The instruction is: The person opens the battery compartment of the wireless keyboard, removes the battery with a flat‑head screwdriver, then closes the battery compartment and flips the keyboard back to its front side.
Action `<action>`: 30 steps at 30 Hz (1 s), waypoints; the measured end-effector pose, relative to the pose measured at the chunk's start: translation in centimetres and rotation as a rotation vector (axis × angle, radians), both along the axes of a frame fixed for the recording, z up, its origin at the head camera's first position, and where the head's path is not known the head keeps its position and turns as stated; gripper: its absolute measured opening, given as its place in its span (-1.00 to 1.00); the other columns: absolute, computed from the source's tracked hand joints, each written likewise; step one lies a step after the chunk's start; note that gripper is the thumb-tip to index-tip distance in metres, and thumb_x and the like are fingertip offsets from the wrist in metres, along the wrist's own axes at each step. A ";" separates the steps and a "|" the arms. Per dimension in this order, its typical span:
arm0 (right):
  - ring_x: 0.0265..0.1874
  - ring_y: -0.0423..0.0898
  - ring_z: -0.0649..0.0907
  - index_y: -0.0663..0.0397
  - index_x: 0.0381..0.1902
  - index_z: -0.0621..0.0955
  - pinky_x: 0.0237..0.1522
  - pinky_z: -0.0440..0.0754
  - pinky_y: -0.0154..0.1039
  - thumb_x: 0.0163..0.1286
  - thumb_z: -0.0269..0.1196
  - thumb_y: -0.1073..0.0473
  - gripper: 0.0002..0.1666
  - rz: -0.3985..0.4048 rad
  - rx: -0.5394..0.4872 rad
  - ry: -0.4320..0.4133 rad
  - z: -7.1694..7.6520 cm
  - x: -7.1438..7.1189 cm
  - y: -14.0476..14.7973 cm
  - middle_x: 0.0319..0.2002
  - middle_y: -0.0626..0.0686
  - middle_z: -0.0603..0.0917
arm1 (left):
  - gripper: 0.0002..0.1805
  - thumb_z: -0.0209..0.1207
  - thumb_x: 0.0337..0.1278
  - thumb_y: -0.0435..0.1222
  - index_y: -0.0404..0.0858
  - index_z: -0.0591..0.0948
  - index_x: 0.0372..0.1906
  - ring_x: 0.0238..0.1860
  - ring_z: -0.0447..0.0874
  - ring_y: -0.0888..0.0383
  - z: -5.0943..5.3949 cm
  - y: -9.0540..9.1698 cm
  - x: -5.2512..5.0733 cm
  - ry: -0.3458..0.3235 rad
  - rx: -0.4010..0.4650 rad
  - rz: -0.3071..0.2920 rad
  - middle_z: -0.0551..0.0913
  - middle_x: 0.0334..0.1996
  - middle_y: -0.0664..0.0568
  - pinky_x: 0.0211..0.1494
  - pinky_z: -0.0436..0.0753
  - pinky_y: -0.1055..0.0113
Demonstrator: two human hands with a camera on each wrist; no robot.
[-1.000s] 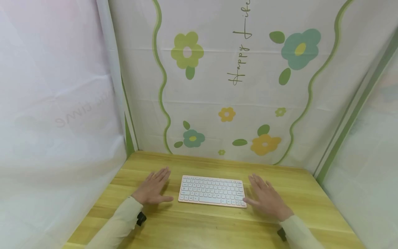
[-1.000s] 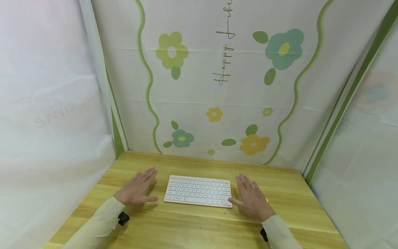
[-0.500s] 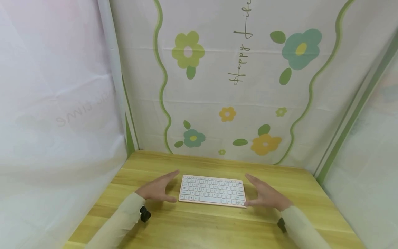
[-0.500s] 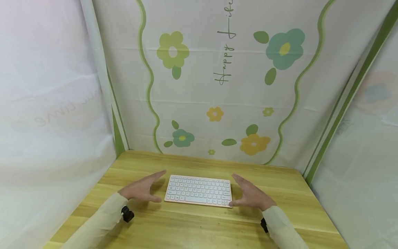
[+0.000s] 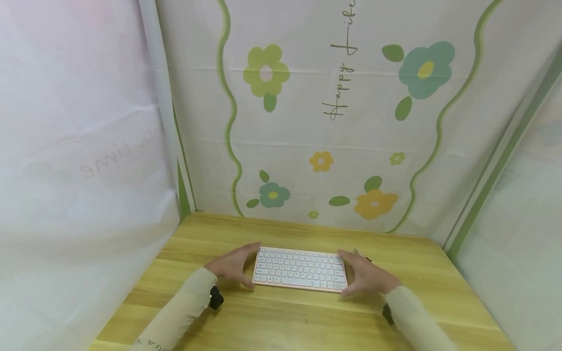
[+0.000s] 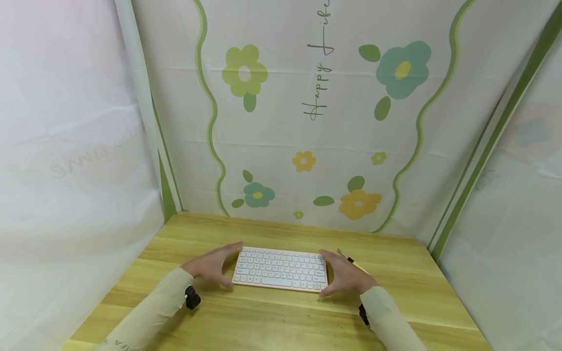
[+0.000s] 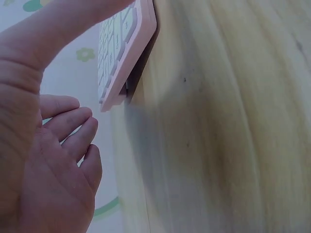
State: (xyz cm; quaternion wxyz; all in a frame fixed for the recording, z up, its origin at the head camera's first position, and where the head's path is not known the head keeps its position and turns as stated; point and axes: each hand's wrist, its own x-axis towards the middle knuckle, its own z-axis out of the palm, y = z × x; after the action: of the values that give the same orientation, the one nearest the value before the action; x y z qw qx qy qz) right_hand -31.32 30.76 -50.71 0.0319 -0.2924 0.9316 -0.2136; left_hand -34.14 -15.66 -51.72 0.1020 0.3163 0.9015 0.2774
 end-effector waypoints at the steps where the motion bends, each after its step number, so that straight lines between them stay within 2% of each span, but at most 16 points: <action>1: 0.56 0.53 0.25 0.40 0.61 0.20 0.58 0.04 0.47 -0.18 0.69 -0.34 0.61 0.007 0.005 0.012 -0.2 -0.1 0.0 0.57 0.41 0.32 | 0.46 0.69 -0.26 0.01 -0.35 0.04 0.70 0.69 0.10 -0.24 -0.1 0.1 -0.1 -0.005 -0.002 0.001 0.09 0.70 -0.24 0.71 0.19 -0.14; 4: 0.56 0.37 0.35 0.39 0.61 0.20 0.66 -0.08 0.29 -0.21 0.71 -0.33 0.62 0.009 0.019 0.034 -0.6 -0.3 -0.2 0.55 0.36 0.37 | 0.49 0.71 -0.29 0.01 -0.36 0.03 0.70 0.69 0.11 -0.24 -0.2 0.3 -0.3 -0.012 0.008 0.000 0.10 0.69 -0.25 0.71 0.20 -0.14; 6: 0.56 0.31 0.38 0.38 0.62 0.20 0.68 -0.10 0.26 -0.22 0.72 -0.30 0.62 -0.003 0.022 0.033 -0.7 -0.3 -0.3 0.55 0.33 0.39 | 0.49 0.71 -0.29 0.01 -0.36 0.02 0.70 0.69 0.10 -0.23 -0.3 0.4 -0.5 -0.017 0.012 -0.003 0.09 0.69 -0.25 0.71 0.19 -0.13; 13: 0.54 0.28 0.41 0.37 0.63 0.18 0.56 0.32 0.25 -0.20 0.74 -0.19 0.59 -0.032 0.017 -0.019 -0.8 -0.4 -0.5 0.56 0.31 0.38 | 0.47 0.71 -0.27 0.02 -0.37 0.05 0.69 0.68 0.12 -0.24 -0.6 0.7 -0.8 -0.013 -0.003 -0.001 0.13 0.68 -0.27 0.70 0.21 -0.13; 23: 0.51 0.22 0.46 0.30 0.62 0.24 0.54 0.39 0.25 -0.21 0.75 -0.18 0.55 -0.057 0.019 -0.025 -1.2 -0.9 -0.5 0.54 0.23 0.44 | 0.43 0.71 -0.27 0.01 -0.31 0.10 0.69 0.68 0.16 -0.20 -1.0 0.8 -1.2 -0.035 -0.028 0.027 0.18 0.67 -0.21 0.70 0.24 -0.10; 26: 0.51 0.25 0.45 0.28 0.62 0.25 0.57 0.31 0.31 -0.23 0.75 -0.18 0.55 -0.069 0.021 -0.015 -1.1 -0.8 -0.5 0.53 0.24 0.45 | 0.42 0.71 -0.29 0.00 -0.31 0.12 0.68 0.66 0.19 -0.20 -1.1 0.9 -1.3 -0.027 -0.022 0.029 0.21 0.66 -0.21 0.69 0.26 -0.11; 30: 0.51 0.22 0.46 0.24 0.62 0.26 0.58 0.33 0.27 -0.24 0.75 -0.17 0.55 -0.080 0.032 -0.016 -1.1 -1.0 -0.6 0.53 0.21 0.46 | 0.40 0.72 -0.31 -0.02 -0.34 0.16 0.65 0.63 0.25 -0.21 -1.1 1.0 -1.3 -0.001 -0.004 0.026 0.27 0.63 -0.23 0.68 0.29 -0.10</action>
State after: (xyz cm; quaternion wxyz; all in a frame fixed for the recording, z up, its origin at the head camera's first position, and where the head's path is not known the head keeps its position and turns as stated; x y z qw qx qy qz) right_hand -32.27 30.13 -51.81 0.0353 -0.2525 0.9456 -0.2019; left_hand -35.42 -14.68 -52.82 0.0994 0.3044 0.9060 0.2768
